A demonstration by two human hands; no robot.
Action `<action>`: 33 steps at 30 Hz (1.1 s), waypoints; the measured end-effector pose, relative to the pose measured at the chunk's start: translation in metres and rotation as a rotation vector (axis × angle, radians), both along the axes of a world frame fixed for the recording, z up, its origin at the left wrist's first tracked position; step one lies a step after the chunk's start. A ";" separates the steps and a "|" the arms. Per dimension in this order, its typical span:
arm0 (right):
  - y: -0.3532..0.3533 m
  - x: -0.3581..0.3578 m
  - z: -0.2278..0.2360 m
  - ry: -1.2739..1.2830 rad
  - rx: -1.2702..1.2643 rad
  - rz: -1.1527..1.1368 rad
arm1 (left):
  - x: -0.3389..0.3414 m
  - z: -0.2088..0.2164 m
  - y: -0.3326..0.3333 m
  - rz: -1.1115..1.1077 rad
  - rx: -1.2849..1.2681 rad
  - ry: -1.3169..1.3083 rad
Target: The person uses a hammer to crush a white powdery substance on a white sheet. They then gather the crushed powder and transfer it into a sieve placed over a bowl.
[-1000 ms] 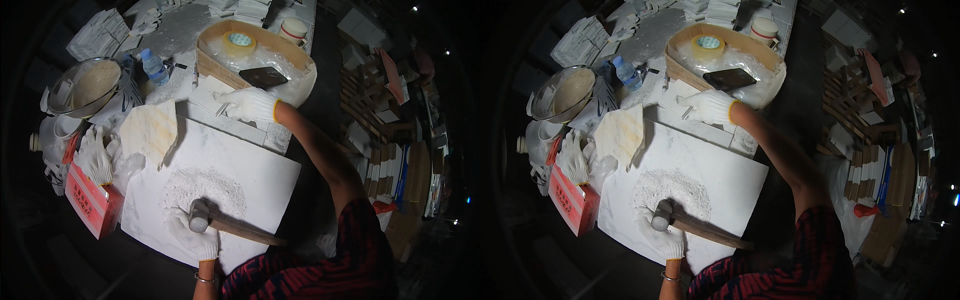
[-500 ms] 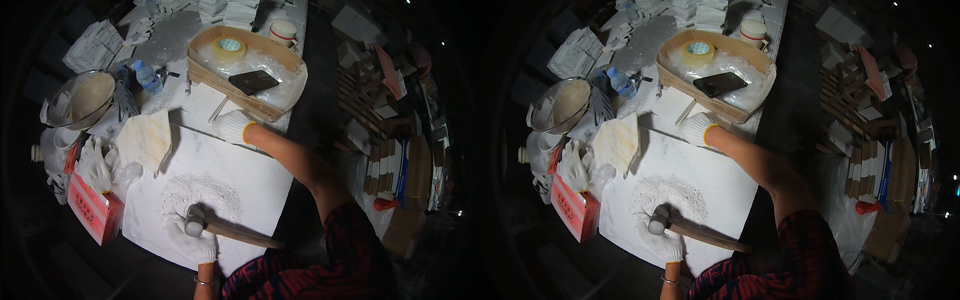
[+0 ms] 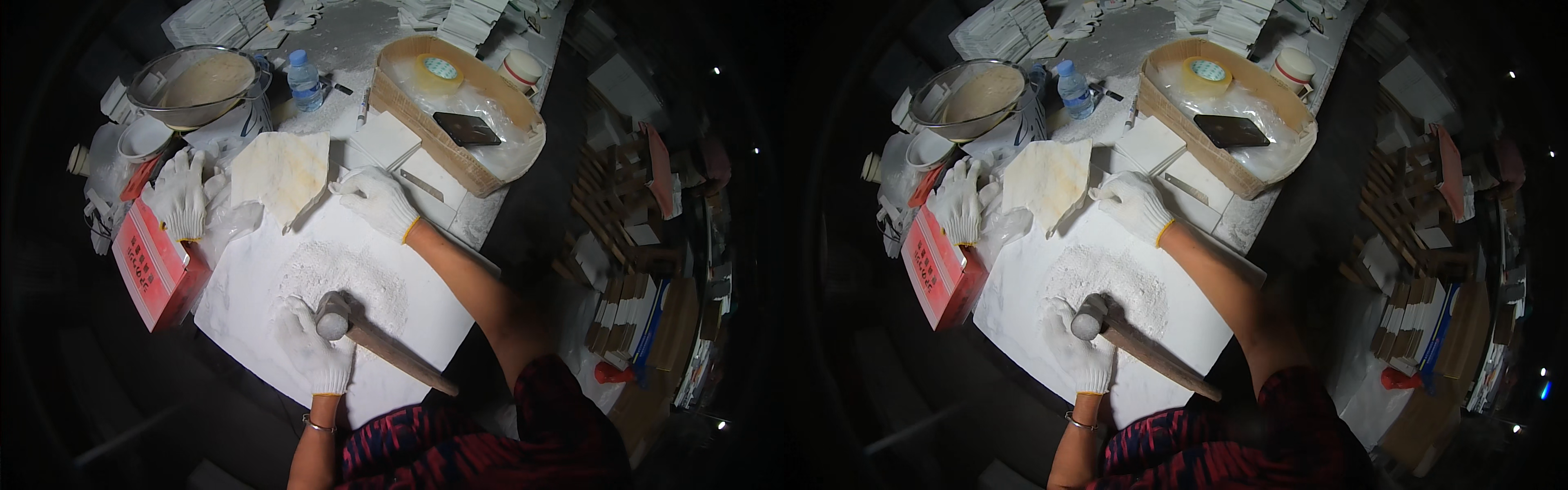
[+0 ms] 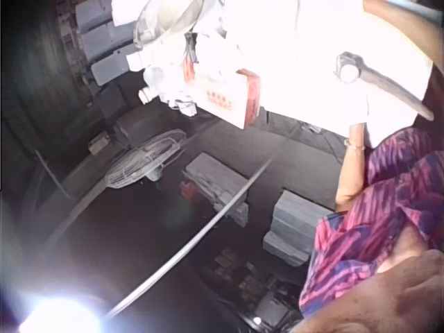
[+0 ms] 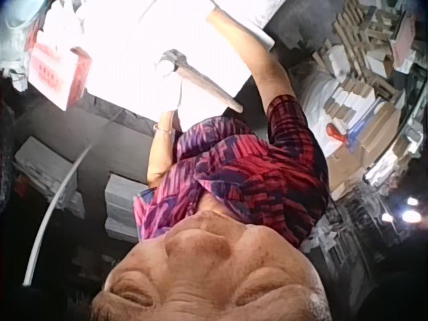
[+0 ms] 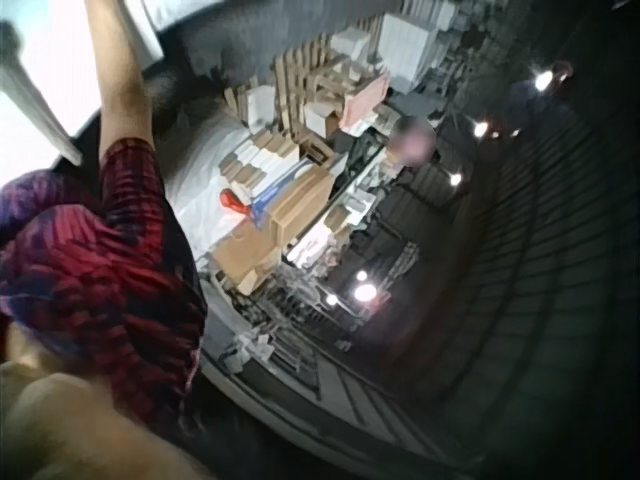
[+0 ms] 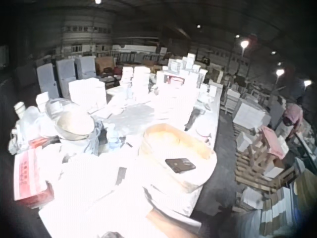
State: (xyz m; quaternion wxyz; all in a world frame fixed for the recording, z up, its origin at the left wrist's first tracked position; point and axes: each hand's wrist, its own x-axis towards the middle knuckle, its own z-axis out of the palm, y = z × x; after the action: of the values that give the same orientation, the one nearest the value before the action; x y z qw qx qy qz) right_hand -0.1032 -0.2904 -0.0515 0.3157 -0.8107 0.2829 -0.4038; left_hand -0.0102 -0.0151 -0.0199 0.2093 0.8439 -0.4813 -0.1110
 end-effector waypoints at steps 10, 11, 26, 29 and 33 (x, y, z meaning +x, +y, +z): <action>0.097 -0.004 0.022 0.074 -0.010 0.506 | 0.004 -0.004 0.000 -0.058 -0.103 -0.173; 0.100 -0.006 0.025 0.024 -0.018 0.526 | 0.006 -0.005 0.004 -0.052 -0.098 -0.202; 0.155 -0.054 0.008 -0.140 0.316 0.115 | 0.023 0.003 0.022 -0.108 -0.348 0.075; 0.160 -0.056 0.047 -0.182 0.424 0.089 | 0.050 0.006 0.018 -0.174 -0.476 0.065; 0.164 -0.074 0.080 -0.110 0.244 0.002 | 0.106 0.000 -0.039 -0.259 -0.294 0.162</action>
State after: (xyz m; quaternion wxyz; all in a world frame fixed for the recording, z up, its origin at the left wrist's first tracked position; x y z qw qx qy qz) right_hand -0.1775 -0.1267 0.0285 0.4275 -0.7432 0.3115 -0.4097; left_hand 0.0957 -0.0544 -0.0198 0.3520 0.7238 -0.5784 -0.1329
